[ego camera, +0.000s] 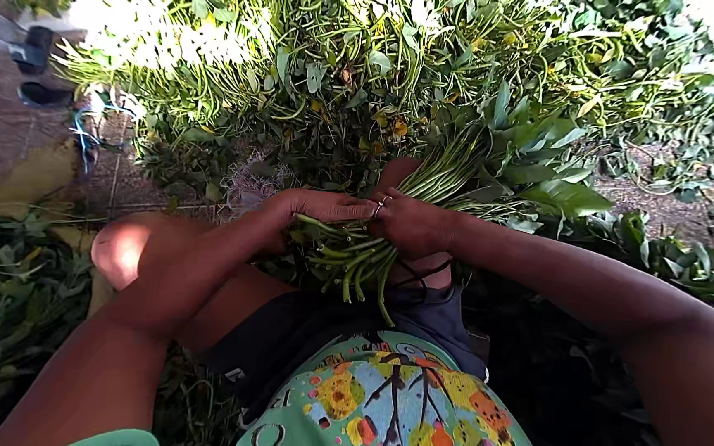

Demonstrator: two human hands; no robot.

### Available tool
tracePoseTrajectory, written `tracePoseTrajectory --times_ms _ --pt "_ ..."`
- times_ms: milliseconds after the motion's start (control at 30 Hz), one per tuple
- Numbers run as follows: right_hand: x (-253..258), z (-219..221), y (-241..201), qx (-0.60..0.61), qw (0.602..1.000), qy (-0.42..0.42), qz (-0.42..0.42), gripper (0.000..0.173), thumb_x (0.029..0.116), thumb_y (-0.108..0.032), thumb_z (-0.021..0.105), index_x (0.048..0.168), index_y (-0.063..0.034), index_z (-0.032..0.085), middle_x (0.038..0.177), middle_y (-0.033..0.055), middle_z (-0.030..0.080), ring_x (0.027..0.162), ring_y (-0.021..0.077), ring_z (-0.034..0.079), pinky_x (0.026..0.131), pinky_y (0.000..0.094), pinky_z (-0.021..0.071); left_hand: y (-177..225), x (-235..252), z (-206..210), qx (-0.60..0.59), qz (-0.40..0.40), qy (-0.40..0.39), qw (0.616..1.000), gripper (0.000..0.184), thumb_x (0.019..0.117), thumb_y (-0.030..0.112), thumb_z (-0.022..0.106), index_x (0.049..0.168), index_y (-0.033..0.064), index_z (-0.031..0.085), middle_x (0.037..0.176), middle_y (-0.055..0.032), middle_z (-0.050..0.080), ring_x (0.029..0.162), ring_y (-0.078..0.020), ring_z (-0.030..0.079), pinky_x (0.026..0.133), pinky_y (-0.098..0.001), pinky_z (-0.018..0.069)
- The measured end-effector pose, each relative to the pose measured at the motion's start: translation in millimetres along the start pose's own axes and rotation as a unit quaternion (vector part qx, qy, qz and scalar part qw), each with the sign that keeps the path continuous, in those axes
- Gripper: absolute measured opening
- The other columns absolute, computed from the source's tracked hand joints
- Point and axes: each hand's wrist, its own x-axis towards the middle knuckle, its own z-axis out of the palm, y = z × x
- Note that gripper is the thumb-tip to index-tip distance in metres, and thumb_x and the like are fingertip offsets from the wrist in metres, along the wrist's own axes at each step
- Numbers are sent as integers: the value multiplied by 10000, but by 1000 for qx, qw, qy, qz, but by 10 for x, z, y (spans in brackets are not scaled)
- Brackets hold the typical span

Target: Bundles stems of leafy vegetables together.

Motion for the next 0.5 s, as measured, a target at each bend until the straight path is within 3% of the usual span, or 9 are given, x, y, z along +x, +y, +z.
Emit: tracePoseTrajectory --times_ms 33,67,133,167,200,267,367,433,500 --pt "-2 -8 8 3 1000 1 3 473 613 -170 915 1023 -32 724 1235 202 649 1236 418 568 992 571 464 11 -1 -26 3 2 -2 1000 677 1068 564 320 1512 78 478 1501 -135 524 1399 -196 481 1187 -423 343" --pt "1 -5 -6 1 1000 -2 5 475 613 -168 914 1028 -38 724 1209 195 657 1233 415 570 992 574 464 42 0 -27 -2 -13 -10 1000 679 1072 557 325 1521 67 463 1514 -146 510 1407 -217 472 1187 -442 332" --pt "7 -11 -40 -7 999 -37 7 516 655 -148 894 1127 -44 713 1250 201 636 1245 411 549 992 567 439 120 44 -10 -14 -55 -32 998 597 1060 469 482 1496 61 494 1454 -165 555 1340 -255 529 1137 -487 382" --pt "10 -22 -48 -4 998 -62 9 548 701 -140 878 1208 -42 697 1364 219 585 1300 419 516 1040 571 412 140 66 1 -24 -73 -41 996 589 1017 420 596 1484 73 505 1403 -167 585 1280 -259 565 1093 -494 424" --pt "10 -16 -46 3 997 -70 12 503 705 -137 876 1172 -45 712 1457 222 526 1331 419 499 1063 570 406 144 86 13 -38 -91 -50 994 632 961 347 709 1494 91 486 1374 -175 591 1229 -266 584 1054 -498 455" --pt "-4 2 -53 7 998 -66 13 416 696 -134 882 1072 -43 729 1510 223 481 1334 415 505 1050 559 425 157 94 36 -47 -116 -59 990 744 897 239 801 1534 141 430 1375 -185 583 1207 -283 598 1026 -510 482" --pt "-42 -4 -58 13 999 -50 14 440 680 -141 892 1077 -45 727 1565 205 426 1388 414 456 1098 557 398 107 79 54 -62 -117 -52 990 721 914 223 765 1546 160 423 1402 -185 571 1229 -289 586 1033 -518 466" --pt "-86 -21 -25 24 999 -34 10 466 696 -167 887 1117 -48 729 1632 182 343 1488 423 329 1182 590 304 15 97 79 -76 -115 -21 990 653 874 265 754 1456 85 520 1263 -168 653 1117 -248 638 972 -483 508" --pt "-132 -19 -43 14 1000 -15 1 460 703 -189 883 1111 -41 730 1657 180 302 1524 428 260 1212 606 252 38 93 102 -85 -125 -14 988 676 870 243 763 1465 52 506 1280 -197 639 1148 -279 622 993 -507 492"
